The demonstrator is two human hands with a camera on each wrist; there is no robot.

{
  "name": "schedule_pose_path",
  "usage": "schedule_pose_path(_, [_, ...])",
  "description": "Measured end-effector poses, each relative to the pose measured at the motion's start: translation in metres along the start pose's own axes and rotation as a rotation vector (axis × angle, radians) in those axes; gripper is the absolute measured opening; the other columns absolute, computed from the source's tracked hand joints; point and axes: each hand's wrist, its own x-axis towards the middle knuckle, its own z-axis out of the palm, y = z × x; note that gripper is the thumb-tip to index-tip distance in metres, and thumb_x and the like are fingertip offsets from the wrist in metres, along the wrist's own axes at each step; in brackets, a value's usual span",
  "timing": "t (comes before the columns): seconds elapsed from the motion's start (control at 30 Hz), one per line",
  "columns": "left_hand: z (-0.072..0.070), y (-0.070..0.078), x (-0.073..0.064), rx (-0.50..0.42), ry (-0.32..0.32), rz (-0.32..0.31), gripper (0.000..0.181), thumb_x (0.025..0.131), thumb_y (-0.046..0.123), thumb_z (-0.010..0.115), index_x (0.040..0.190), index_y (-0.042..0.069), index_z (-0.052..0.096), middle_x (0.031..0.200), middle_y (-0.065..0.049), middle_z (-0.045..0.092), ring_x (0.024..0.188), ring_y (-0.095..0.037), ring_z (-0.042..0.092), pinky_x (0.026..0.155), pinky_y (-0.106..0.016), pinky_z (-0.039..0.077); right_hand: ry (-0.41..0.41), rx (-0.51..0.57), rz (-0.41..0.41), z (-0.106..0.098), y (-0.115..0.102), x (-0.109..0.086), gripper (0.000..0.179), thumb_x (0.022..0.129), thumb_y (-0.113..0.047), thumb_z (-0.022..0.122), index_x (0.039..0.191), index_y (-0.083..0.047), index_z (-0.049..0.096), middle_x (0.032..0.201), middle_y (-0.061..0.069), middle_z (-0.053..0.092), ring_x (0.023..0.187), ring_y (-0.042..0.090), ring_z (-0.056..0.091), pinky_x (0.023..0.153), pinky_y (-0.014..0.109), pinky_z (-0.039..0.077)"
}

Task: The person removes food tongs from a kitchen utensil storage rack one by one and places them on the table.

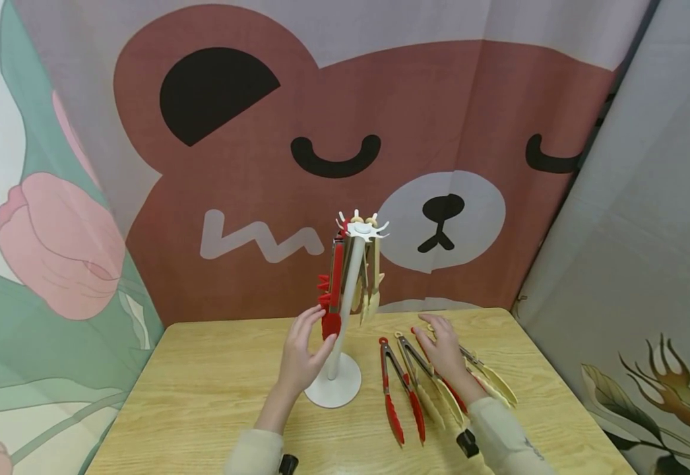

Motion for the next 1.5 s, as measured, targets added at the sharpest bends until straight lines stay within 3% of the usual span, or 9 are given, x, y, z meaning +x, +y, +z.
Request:
schedule_pose_path(0.4, [0.002, -0.003, -0.007, -0.009, 0.008, -0.025, 0.042, 0.074, 0.007, 0.068, 0.111, -0.006, 0.055, 0.115, -0.019, 0.054, 0.108, -0.028, 0.048, 0.085, -0.05, 0.04, 0.025, 0.028, -0.03, -0.002, -0.008, 0.008, 0.027, 0.079, -0.002, 0.065, 0.106, 0.003, 0.06, 0.103, 0.018, 0.058, 0.099, 0.032, 0.049, 0.08, 0.049, 0.041])
schedule_pose_path(0.7, [0.002, -0.001, -0.009, 0.015, -0.014, -0.036, 0.039, 0.074, 0.009, 0.068, 0.109, -0.006, 0.057, 0.112, -0.019, 0.055, 0.106, -0.029, 0.049, 0.084, -0.051, 0.041, 0.107, 0.069, -0.161, -0.007, -0.018, 0.028, 0.025, 0.077, 0.003, 0.063, 0.102, 0.005, 0.061, 0.099, 0.019, 0.059, 0.095, 0.033, 0.051, 0.079, 0.046, 0.04])
schedule_pose_path(0.83, [0.002, -0.001, -0.012, 0.026, -0.023, -0.055, 0.036, 0.075, 0.01, 0.068, 0.107, -0.004, 0.058, 0.112, -0.018, 0.056, 0.106, -0.029, 0.05, 0.084, -0.05, 0.041, 0.129, 0.072, -0.241, -0.009, -0.022, 0.041, 0.026, 0.076, 0.005, 0.064, 0.101, 0.006, 0.06, 0.1, 0.02, 0.058, 0.096, 0.032, 0.051, 0.08, 0.044, 0.04])
schedule_pose_path(1.03, [0.002, -0.001, -0.015, 0.028, -0.026, -0.06, 0.034, 0.075, 0.009, 0.068, 0.106, -0.003, 0.059, 0.11, -0.019, 0.056, 0.104, -0.031, 0.051, 0.083, -0.049, 0.042, 0.181, 0.069, -0.332, -0.016, -0.035, 0.066, 0.027, 0.073, 0.004, 0.067, 0.099, 0.006, 0.062, 0.099, 0.02, 0.06, 0.093, 0.031, 0.052, 0.069, 0.04, 0.044])
schedule_pose_path(1.23, [0.001, -0.002, -0.016, 0.021, -0.017, -0.054, 0.032, 0.075, 0.01, 0.068, 0.104, -0.003, 0.06, 0.109, -0.02, 0.056, 0.104, -0.03, 0.051, 0.083, -0.049, 0.042, 0.183, 0.082, -0.327, -0.022, -0.057, 0.089, 0.025, 0.077, -0.002, 0.065, 0.1, 0.005, 0.061, 0.099, 0.019, 0.059, 0.096, 0.031, 0.052, 0.079, 0.043, 0.041])
schedule_pose_path(1.5, [0.002, -0.002, -0.018, 0.016, -0.036, -0.087, 0.029, 0.077, 0.011, 0.066, 0.104, 0.0, 0.062, 0.11, -0.014, 0.057, 0.103, -0.027, 0.052, 0.084, -0.046, 0.042, 0.217, 0.095, -0.356, -0.029, -0.09, 0.125, 0.027, 0.081, -0.01, 0.061, 0.102, 0.006, 0.06, 0.104, 0.019, 0.058, 0.1, 0.03, 0.05, 0.083, 0.042, 0.04])
